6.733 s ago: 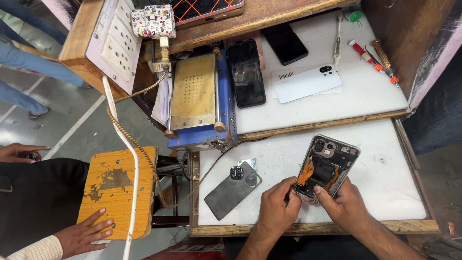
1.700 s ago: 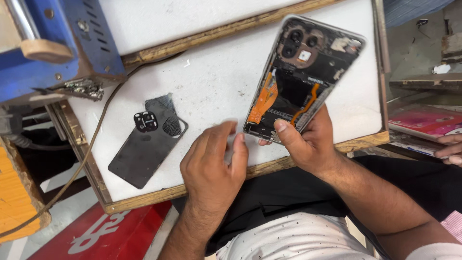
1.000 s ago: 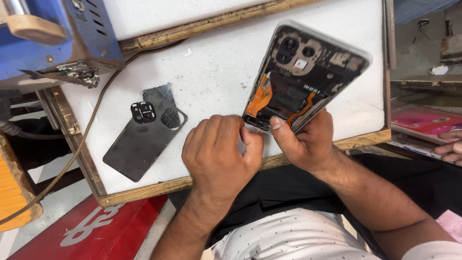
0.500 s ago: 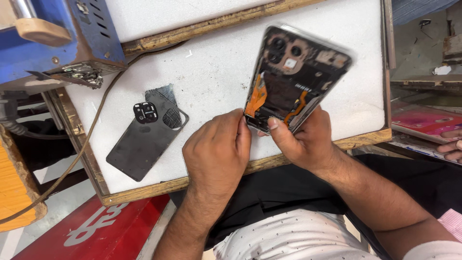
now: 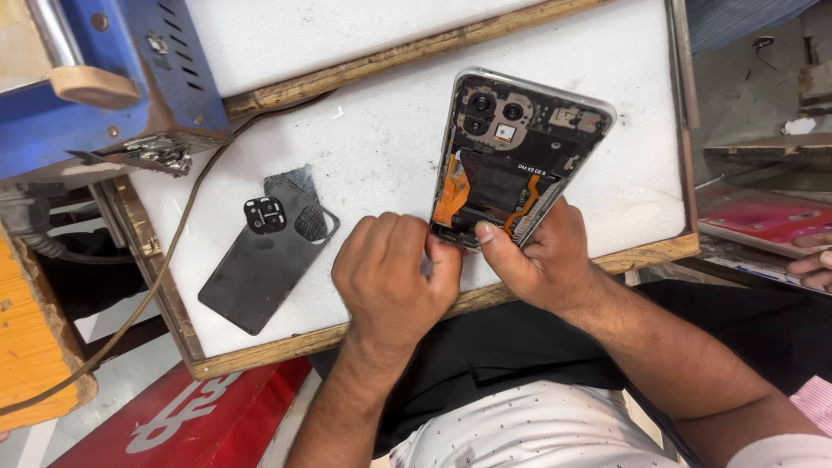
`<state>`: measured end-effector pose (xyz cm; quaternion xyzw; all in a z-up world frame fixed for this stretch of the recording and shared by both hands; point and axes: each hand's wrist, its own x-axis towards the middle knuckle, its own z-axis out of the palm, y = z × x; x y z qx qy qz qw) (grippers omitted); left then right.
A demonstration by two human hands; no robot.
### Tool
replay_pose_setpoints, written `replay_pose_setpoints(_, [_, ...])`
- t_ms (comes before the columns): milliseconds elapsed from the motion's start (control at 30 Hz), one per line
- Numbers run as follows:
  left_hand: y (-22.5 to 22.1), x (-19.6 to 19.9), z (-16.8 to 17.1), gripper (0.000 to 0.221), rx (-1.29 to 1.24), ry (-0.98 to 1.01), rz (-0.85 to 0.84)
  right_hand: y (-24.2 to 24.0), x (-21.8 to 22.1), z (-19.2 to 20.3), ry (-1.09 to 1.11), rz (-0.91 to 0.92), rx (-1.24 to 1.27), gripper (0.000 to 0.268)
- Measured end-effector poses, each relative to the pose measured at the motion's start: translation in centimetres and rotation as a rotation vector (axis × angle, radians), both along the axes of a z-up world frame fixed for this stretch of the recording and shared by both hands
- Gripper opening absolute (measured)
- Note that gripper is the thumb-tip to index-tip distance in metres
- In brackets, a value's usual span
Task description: The person uses a black prying tool to separate the back cover of a white smartphone, then removes the cover and sets it aside. The person then uses a small metal tool to carefully pry and lift internal components near the camera module and battery area.
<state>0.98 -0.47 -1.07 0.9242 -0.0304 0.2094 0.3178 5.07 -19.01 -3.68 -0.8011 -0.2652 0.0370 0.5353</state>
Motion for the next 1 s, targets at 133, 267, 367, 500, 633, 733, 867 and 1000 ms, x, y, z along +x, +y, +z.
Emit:
replay_pose_setpoints(133, [0.3, -1.0, 0.3, 0.008, -0.137, -0.023, -0.071, 0.1, 0.5, 0.4, 0.212, 0.044, 0.142, 0.018])
replay_pose_setpoints(267, [0.6, -2.2, 0.7, 0.005, -0.228, 0.044, -0.131, 0.0, 0.6, 0.6, 0.373, 0.101, 0.405, 0.03])
replay_pose_setpoints(367, [0.9, -2.3, 0.6, 0.005, -0.276, 0.112, -0.116, -0.1, 0.7, 0.8, 0.443, 0.105, 0.464, 0.037])
replay_pose_setpoints(500, [0.5, -1.9, 0.2, 0.003, -0.537, 0.303, -0.062, -0.3, 0.7, 0.7, 0.479, 0.109, 0.475, 0.036])
replay_pose_setpoints(633, [-0.2, -1.3, 0.1, 0.015, -0.671, 0.405, -0.066, -0.2, 0.5, 0.7, 0.433, 0.114, 0.407, 0.038])
replay_pose_setpoints(733, [-0.4, -0.9, -0.1, 0.016, -0.486, 0.41, -0.032, -0.2, 0.5, 0.6, 0.375, 0.105, 0.341, 0.037])
replay_pose_setpoints(867, [-0.2, -1.1, -0.5, 0.017, -0.561, 0.312, -0.115, -0.1, 0.6, 0.5, 0.376, 0.111, 0.397, 0.036])
replay_pose_setpoints(1000, [-0.2, -1.0, -1.0, 0.016, -0.58, 0.338, -0.091, -0.1, 0.7, 0.5, 0.36, 0.126, 0.381, 0.035])
